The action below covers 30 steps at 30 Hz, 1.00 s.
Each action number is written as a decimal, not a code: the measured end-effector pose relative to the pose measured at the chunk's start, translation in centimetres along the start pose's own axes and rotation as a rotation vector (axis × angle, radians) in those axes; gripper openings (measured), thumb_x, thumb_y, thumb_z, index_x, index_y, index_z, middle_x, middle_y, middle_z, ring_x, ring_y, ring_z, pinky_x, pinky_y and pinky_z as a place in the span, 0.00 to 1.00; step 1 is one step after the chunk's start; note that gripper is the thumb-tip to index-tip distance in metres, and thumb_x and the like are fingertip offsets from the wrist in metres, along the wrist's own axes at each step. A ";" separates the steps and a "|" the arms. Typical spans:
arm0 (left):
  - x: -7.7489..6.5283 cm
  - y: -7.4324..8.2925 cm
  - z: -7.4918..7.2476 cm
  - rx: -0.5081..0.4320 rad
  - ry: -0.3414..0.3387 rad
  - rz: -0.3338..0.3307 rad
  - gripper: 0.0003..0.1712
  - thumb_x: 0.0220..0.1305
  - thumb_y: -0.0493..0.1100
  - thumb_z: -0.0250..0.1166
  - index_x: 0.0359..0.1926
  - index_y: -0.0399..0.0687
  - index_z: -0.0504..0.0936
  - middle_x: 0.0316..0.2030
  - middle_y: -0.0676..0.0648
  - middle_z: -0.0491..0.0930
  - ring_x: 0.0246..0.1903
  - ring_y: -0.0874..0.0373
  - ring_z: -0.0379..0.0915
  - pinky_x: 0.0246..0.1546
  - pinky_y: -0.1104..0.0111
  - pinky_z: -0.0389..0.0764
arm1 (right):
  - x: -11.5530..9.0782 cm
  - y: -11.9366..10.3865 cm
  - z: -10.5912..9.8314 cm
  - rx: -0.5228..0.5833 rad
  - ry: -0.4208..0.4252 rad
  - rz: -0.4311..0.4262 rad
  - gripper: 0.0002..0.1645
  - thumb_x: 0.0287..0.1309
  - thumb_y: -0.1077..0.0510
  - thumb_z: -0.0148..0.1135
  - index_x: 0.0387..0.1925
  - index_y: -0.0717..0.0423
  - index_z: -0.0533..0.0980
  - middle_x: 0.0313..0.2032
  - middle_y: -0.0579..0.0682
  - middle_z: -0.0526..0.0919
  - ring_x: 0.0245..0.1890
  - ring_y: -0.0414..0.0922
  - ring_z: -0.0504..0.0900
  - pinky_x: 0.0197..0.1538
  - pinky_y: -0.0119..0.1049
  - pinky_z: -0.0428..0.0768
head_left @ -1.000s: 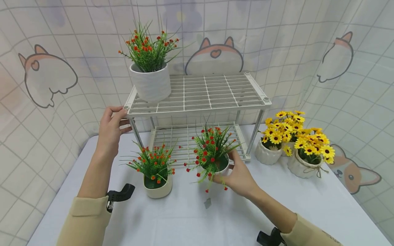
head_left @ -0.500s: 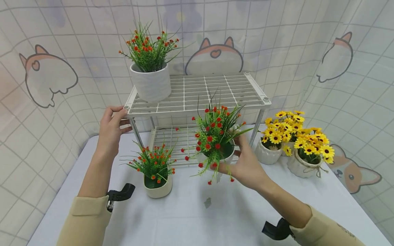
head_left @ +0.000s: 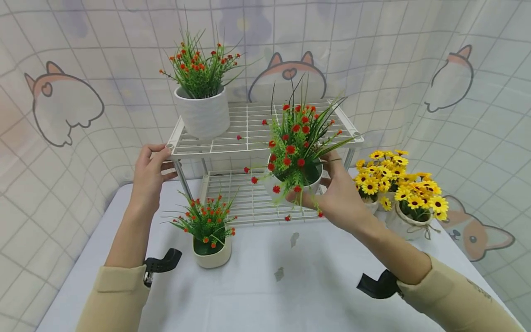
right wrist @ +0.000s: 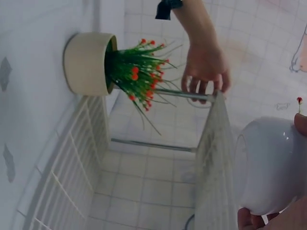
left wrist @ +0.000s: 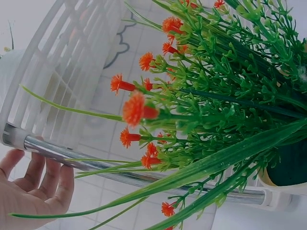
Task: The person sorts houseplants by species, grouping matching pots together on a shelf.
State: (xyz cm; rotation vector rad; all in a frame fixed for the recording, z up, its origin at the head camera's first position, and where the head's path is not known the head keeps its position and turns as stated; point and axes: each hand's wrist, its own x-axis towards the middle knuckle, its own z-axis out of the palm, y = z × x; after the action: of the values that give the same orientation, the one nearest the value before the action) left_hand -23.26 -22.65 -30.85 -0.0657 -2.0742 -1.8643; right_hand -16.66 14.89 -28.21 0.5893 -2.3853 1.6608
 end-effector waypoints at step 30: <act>0.0 -0.1 0.4 -0.013 0.039 0.004 0.08 0.79 0.49 0.54 0.51 0.55 0.73 0.48 0.50 0.78 0.44 0.57 0.78 0.46 0.64 0.77 | 11.9 -1.6 1.6 -0.015 0.156 0.074 0.57 0.48 0.49 0.82 0.71 0.54 0.57 0.60 0.52 0.69 0.47 0.46 0.76 0.43 0.39 0.79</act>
State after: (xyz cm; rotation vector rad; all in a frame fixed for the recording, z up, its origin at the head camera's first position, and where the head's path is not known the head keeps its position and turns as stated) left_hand -23.37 -22.28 -30.99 -0.0368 -2.0345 -1.8617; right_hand -26.65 10.35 -23.15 0.3588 -2.3319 1.6515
